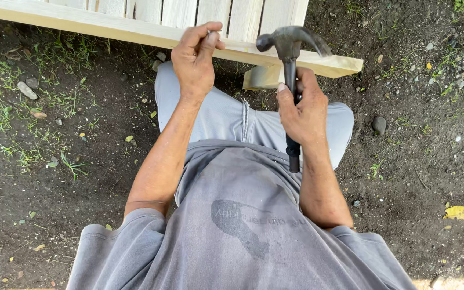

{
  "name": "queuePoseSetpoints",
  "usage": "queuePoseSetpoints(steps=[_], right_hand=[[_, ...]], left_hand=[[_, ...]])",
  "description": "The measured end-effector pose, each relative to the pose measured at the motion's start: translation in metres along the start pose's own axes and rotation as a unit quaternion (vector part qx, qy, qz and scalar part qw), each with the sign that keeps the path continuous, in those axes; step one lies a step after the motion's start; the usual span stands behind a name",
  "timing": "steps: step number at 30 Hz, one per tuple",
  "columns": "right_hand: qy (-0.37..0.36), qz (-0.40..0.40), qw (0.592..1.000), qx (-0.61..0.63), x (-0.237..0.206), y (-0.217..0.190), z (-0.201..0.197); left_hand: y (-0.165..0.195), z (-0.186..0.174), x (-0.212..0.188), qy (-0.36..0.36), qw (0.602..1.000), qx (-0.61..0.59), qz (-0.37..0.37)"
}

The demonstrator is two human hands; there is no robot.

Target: The person sits on the ground and uses a hammer to drive nails into a light wooden furniture frame, repositioning the frame and taking nails from a small compartment box on the structure. They hammer nails at several joints along the frame.

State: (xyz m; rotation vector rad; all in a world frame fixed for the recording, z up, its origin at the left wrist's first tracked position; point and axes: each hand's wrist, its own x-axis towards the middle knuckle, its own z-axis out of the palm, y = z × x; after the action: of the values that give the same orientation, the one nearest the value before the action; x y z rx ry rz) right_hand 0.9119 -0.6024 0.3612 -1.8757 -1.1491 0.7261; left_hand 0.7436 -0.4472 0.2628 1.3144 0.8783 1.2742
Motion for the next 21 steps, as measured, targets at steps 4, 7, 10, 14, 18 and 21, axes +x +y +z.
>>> queuePoseSetpoints(steps=[4, 7, 10, 14, 18, 21], right_hand=[[-0.084, -0.013, 0.990, 0.116, 0.001, -0.019, -0.017], [-0.113, -0.039, 0.991, 0.062, 0.003, -0.033, -0.021], [-0.117, -0.013, 0.993, -0.011, 0.006, -0.044, -0.020], [-0.110, -0.007, 0.993, -0.039, 0.008, -0.059, -0.022], [-0.105, -0.040, 0.992, -0.059, 0.010, -0.078, -0.029], [-0.094, -0.063, 0.991, -0.065, 0.012, -0.095, -0.034]], left_hand=[[0.000, 0.002, 0.003, 0.000, 0.989, 0.091, 0.120], [-0.005, 0.006, 0.004, -0.021, 0.989, 0.103, 0.105], [-0.012, 0.011, 0.004, -0.021, 0.988, 0.104, 0.116], [-0.023, 0.013, 0.004, -0.010, 0.987, 0.090, 0.134], [-0.032, 0.012, 0.004, -0.020, 0.986, 0.037, 0.163], [-0.038, 0.013, 0.005, -0.011, 0.981, 0.070, 0.182]])
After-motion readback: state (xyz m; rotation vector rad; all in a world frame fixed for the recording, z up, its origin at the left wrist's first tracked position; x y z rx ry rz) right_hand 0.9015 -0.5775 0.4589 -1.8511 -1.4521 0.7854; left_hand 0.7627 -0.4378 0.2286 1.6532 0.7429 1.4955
